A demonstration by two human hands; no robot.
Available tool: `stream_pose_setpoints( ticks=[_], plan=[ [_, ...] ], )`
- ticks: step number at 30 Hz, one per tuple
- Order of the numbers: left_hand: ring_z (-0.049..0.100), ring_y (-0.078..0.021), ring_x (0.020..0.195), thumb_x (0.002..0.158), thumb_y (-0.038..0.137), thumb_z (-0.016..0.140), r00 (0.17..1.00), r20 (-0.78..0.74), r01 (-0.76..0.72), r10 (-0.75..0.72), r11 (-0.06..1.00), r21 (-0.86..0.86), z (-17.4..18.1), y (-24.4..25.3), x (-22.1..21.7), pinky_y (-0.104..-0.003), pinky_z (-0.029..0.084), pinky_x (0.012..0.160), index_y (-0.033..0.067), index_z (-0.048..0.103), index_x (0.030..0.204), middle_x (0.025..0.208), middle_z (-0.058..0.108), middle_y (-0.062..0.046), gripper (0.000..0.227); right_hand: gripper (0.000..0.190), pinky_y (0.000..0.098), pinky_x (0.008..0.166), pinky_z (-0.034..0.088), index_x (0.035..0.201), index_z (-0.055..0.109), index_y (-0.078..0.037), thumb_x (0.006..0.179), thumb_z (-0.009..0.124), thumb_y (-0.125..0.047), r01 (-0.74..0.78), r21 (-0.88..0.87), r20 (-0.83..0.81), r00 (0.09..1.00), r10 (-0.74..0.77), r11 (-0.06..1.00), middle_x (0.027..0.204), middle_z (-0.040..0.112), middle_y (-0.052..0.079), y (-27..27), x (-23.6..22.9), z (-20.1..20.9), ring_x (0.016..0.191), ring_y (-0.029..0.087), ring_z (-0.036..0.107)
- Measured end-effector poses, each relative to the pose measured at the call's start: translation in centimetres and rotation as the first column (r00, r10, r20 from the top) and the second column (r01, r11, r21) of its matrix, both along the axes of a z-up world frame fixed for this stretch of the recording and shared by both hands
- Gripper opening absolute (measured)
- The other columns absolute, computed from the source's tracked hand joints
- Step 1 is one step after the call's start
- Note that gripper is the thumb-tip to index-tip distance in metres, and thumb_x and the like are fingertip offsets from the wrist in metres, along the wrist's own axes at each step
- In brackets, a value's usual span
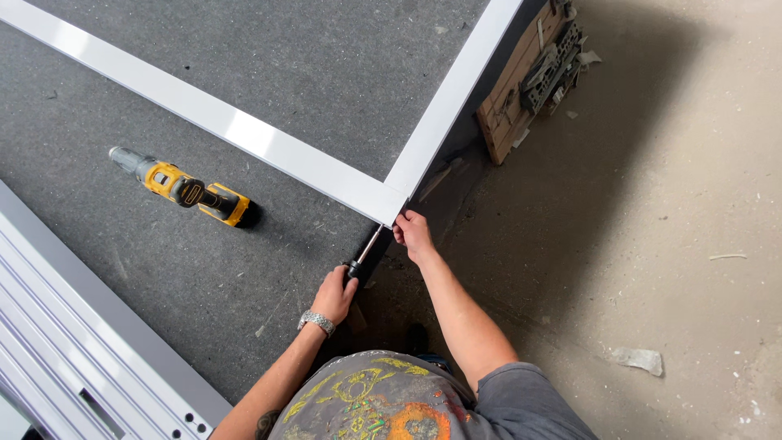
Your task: The person aligns segments of a white frame on a workbench and secures the joints using a screwdriver and a power drill.
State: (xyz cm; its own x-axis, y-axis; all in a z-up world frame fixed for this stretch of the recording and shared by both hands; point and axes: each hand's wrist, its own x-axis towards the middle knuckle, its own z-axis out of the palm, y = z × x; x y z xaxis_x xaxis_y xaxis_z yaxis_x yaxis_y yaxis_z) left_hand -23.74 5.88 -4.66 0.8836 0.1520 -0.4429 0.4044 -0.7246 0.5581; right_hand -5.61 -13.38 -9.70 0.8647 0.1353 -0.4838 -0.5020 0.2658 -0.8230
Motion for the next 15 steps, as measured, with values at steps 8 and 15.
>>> stream_pose_setpoints(
  ticks=[8, 15],
  plan=[
    [0.067, -0.0439, 0.112, 0.092, 0.046, 0.069, 1.0, -0.001, -0.028, 0.029, 0.995, 0.098, 7.1, -2.4, -0.6, -0.054, 0.056, 0.099, 0.0261, 0.041, 0.137, 0.118, 0.054, -0.01, 0.056, 0.013, 0.0237, 0.043, 0.05, 0.09, 0.069, -0.007, 0.094, 0.066, -0.019, 0.193, -0.153, 0.157, 0.973, -0.169, 0.969, 0.066, 0.065, 0.011, -2.0, 0.2, 2.7, 0.051, 0.014, 0.061],
    [0.067, -0.0447, 0.113, 0.094, 0.047, 0.067, 0.999, -0.003, -0.052, 0.052, 0.996, 0.075, 6.7, -2.3, -0.7, -0.054, 0.056, 0.099, 0.0273, 0.042, 0.136, 0.118, 0.054, -0.011, 0.052, 0.07, 0.0549, 0.079, 0.063, 0.141, 0.057, -0.001, 0.092, 0.086, -0.042, 0.074, -0.255, 0.029, 0.997, -0.069, 0.964, 0.135, 0.059, 0.023, -3.8, 13.2, -4.8, 0.111, 0.039, 0.068]
  ],
)
